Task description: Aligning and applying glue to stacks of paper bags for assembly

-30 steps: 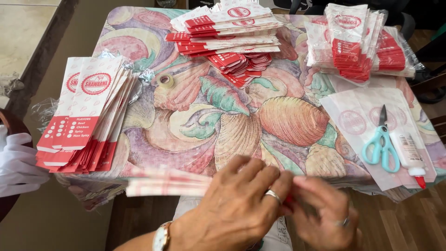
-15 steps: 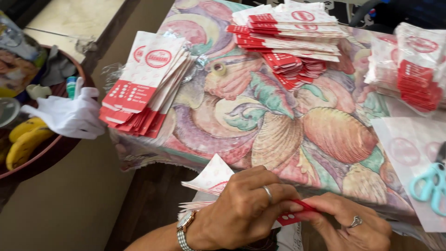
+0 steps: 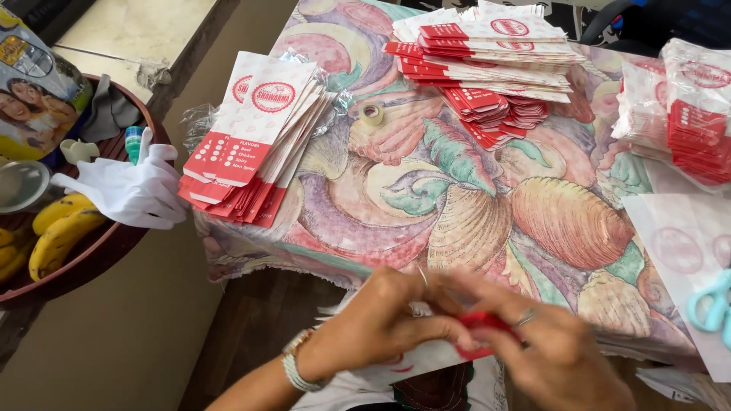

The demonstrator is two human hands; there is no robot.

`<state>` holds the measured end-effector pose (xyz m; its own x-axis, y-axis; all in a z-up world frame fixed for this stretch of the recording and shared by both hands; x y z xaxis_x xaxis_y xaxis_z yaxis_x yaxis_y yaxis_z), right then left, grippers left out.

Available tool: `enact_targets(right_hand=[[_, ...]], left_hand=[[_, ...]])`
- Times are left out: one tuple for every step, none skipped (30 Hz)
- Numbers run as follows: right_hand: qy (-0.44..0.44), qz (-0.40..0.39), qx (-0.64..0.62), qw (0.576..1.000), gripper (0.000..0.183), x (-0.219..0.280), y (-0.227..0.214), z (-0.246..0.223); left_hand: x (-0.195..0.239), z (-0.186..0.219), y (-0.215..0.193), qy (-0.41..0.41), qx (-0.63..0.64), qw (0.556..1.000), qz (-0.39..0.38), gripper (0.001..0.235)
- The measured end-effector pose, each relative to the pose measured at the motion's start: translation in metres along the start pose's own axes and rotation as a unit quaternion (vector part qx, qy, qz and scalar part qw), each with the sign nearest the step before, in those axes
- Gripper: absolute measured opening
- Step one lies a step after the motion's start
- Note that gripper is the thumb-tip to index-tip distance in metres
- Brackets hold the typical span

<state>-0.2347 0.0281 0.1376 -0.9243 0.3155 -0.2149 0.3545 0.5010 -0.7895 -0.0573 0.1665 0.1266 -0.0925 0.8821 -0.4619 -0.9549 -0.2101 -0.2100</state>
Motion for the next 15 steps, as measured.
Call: enact_targets(right_hand=[[0.0,-0.001,-0.001,1.0,0.066,0.002,-0.009,0.0],[0.114,0.078,0.001,0.99,0.054,0.003,-0.019,0.003],[0.224,0.154,0.003,0.962,0.043,0.005,-0.029,0.006],[0.223,0.152,0.002,0.963,0.043,0.011,-0.028,0.035],[0.242,0.249,-0.155,0.925,0.042,0.017,-0.028,0.066],[0.253,0.336,-0.308,0.853,0.041,0.023,-0.028,0.098],[0.253,0.334,-0.309,0.854,0.041,0.021,-0.019,0.126],[0.246,0.391,-0.356,0.812,0.043,0.02,-0.01,0.155],[0.237,0.447,-0.399,0.765,0.044,0.019,-0.002,0.185],[0.237,0.446,-0.399,0.766,0.044,0.018,0.009,0.188],[0.286,0.452,-0.365,0.762,0.041,0.017,0.02,0.192],[0.334,0.456,-0.329,0.756,0.039,0.016,0.031,0.196],[0.334,0.454,-0.33,0.757,0.039,0.02,0.036,0.202],[0.355,0.434,-0.281,0.778,0.031,0.023,0.041,0.208],[0.375,0.414,-0.231,0.796,0.025,0.027,0.045,0.215]], left_hand=[[0.0,-0.003,-0.019,-0.001,0.0,1.0,0.0,0.021],[0.0,-0.006,-0.039,-0.004,-0.021,0.998,0.064,0.05],[0.0,-0.008,-0.06,-0.007,-0.044,0.991,0.129,0.087],[0.001,-0.024,-0.089,-0.008,-0.044,0.99,0.132,0.087],[0.002,-0.039,-0.12,-0.025,-0.264,0.951,0.16,0.085],[0.004,-0.053,-0.151,-0.042,-0.471,0.863,0.179,0.085],[0.007,-0.07,-0.172,-0.044,-0.472,0.862,0.179,0.085],[0.011,-0.088,-0.195,-0.159,-0.551,0.805,0.15,0.092],[0.014,-0.107,-0.217,-0.27,-0.617,0.73,0.117,0.101],[0.016,-0.113,-0.219,-0.271,-0.617,0.729,0.117,0.101],[0.017,-0.121,-0.221,-0.333,-0.599,0.722,0.092,0.117],[0.018,-0.128,-0.224,-0.395,-0.579,0.71,0.067,0.134],[0.019,-0.128,-0.225,-0.396,-0.579,0.71,0.067,0.134],[0.019,-0.129,-0.227,-0.406,-0.564,0.715,0.066,0.136],[0.018,-0.13,-0.229,-0.415,-0.55,0.722,0.063,0.139]])
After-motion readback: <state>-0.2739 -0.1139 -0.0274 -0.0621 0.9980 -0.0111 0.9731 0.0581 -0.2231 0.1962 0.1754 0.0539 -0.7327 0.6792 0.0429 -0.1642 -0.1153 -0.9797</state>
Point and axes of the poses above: each hand's wrist, its own x-axis away from the middle knuckle, its own y-axis out of the palm, z = x × y, the point moved 1 cm from there along -x, towards the middle knuckle, and after that the axes turned 8 degrees about y, right-handed, at the moved point
